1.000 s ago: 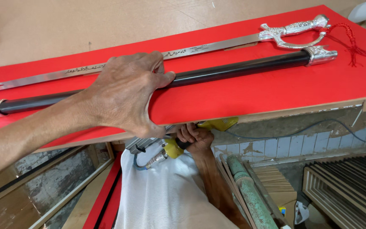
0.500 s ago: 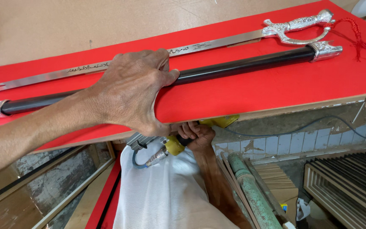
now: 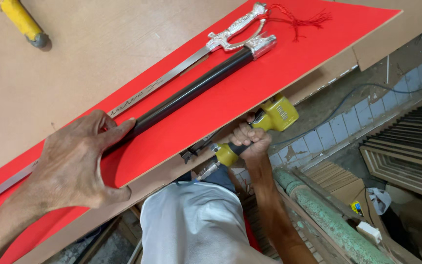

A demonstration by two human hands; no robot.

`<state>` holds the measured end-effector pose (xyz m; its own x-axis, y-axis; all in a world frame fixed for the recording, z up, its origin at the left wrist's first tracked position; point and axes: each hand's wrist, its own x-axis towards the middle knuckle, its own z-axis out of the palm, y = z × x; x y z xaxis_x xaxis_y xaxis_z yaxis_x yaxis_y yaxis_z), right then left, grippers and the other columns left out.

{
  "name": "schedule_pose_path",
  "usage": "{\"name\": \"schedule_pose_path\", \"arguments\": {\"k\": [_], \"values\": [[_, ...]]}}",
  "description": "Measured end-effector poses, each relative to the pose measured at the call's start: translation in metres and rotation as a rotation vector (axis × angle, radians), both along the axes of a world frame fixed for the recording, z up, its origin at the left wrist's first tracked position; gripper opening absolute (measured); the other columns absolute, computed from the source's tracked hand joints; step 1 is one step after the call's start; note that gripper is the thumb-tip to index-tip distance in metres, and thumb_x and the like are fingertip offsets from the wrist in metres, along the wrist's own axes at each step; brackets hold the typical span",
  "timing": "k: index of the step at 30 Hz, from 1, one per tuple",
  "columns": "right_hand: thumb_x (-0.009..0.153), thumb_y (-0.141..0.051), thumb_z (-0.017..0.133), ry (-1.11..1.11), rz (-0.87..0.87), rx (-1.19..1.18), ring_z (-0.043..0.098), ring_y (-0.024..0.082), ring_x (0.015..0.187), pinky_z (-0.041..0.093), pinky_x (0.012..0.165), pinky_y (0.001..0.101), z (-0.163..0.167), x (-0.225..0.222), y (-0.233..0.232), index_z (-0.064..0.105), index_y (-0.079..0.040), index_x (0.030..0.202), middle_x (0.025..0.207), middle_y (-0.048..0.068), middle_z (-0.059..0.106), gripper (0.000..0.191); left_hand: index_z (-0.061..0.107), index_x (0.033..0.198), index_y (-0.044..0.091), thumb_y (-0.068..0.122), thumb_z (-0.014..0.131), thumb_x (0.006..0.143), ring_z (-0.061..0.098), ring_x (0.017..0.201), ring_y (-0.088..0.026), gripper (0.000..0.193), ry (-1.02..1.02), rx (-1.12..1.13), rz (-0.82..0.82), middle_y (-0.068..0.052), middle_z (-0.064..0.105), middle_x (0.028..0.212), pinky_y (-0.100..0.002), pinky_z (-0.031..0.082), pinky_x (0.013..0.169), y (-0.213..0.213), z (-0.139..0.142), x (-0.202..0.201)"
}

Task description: The person mounts a silver sword and a black scabbard onto red and black boards using a pneumatic nail gun. They position the items, secure them with nails, and then clean the black board with a brush before mounting the sword again.

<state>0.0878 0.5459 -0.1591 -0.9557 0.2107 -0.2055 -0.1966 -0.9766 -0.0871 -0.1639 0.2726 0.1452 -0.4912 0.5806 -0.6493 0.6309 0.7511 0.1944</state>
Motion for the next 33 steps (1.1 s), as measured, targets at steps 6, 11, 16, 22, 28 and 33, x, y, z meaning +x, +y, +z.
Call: {"name": "schedule_pose_path", "arguments": {"k": [6, 11, 16, 22, 28, 33], "values": [[0.08, -0.003, 0.055, 0.074, 0.025, -0.003, 0.048, 0.013, 0.056, 0.048, 0.069, 0.0348, 0.007, -0.015, 0.02, 0.064, -0.006, 0.114, 0.061, -0.004, 0.047, 0.035, 0.057, 0.146, 0.016, 0.049, 0.086, 0.029, 0.06, 0.117, -0.027, 0.125, 0.045, 0.029, -0.068, -0.009, 0.055, 0.135, -0.045, 0.055, 0.087, -0.005, -0.01, -0.002], [0.073, -0.003, 0.056, 0.037, 0.038, -0.063, 0.051, 0.012, 0.051, 0.051, 0.064, 0.0342, 0.012, -0.022, 0.02, 0.067, -0.005, 0.104, 0.055, -0.004, 0.051, 0.033, 0.052, 0.15, 0.02, 0.049, 0.086, 0.029, 0.061, 0.123, -0.024, 0.129, 0.009, -0.098, -0.03, -0.005, 0.051, 0.148, -0.044, 0.06, 0.087, -0.011, -0.015, -0.001], [0.073, -0.005, 0.055, 0.023, 0.07, -0.044, 0.052, 0.013, 0.055, 0.051, 0.066, 0.0332, 0.006, -0.023, 0.027, 0.057, -0.013, 0.064, 0.062, -0.002, 0.054, 0.012, 0.054, 0.146, 0.017, 0.052, 0.087, 0.026, 0.06, 0.125, -0.028, 0.129, 0.039, 0.021, -0.055, -0.007, 0.052, 0.146, -0.047, 0.06, 0.083, -0.015, -0.018, 0.001], [0.069, -0.006, 0.054, 0.021, 0.072, -0.056, 0.051, 0.013, 0.053, 0.052, 0.063, 0.0331, 0.0, -0.022, 0.029, 0.056, -0.014, 0.06, 0.064, -0.001, 0.057, 0.012, 0.054, 0.147, 0.017, 0.051, 0.087, 0.027, 0.06, 0.126, -0.027, 0.13, 0.024, 0.02, -0.039, -0.006, 0.051, 0.15, -0.044, 0.06, 0.089, -0.016, -0.02, 0.002], [0.064, -0.006, 0.055, 0.026, 0.083, -0.093, 0.049, 0.013, 0.05, 0.052, 0.061, 0.0331, -0.005, -0.024, 0.029, 0.056, -0.01, 0.069, 0.062, -0.002, 0.055, 0.007, 0.054, 0.147, 0.017, 0.051, 0.087, 0.029, 0.061, 0.125, -0.024, 0.127, -0.002, -0.037, -0.017, -0.004, 0.051, 0.149, -0.043, 0.061, 0.086, -0.011, -0.015, 0.003], [0.076, -0.004, 0.053, 0.107, 0.095, -0.077, 0.046, 0.013, 0.055, 0.049, 0.068, 0.0338, -0.006, -0.016, 0.032, 0.061, -0.011, 0.069, 0.061, -0.001, 0.052, 0.012, 0.054, 0.147, 0.016, 0.053, 0.085, 0.032, 0.062, 0.122, -0.026, 0.125, 0.018, -0.062, -0.04, -0.006, 0.05, 0.149, -0.04, 0.061, 0.08, -0.001, -0.008, 0.004]]}}
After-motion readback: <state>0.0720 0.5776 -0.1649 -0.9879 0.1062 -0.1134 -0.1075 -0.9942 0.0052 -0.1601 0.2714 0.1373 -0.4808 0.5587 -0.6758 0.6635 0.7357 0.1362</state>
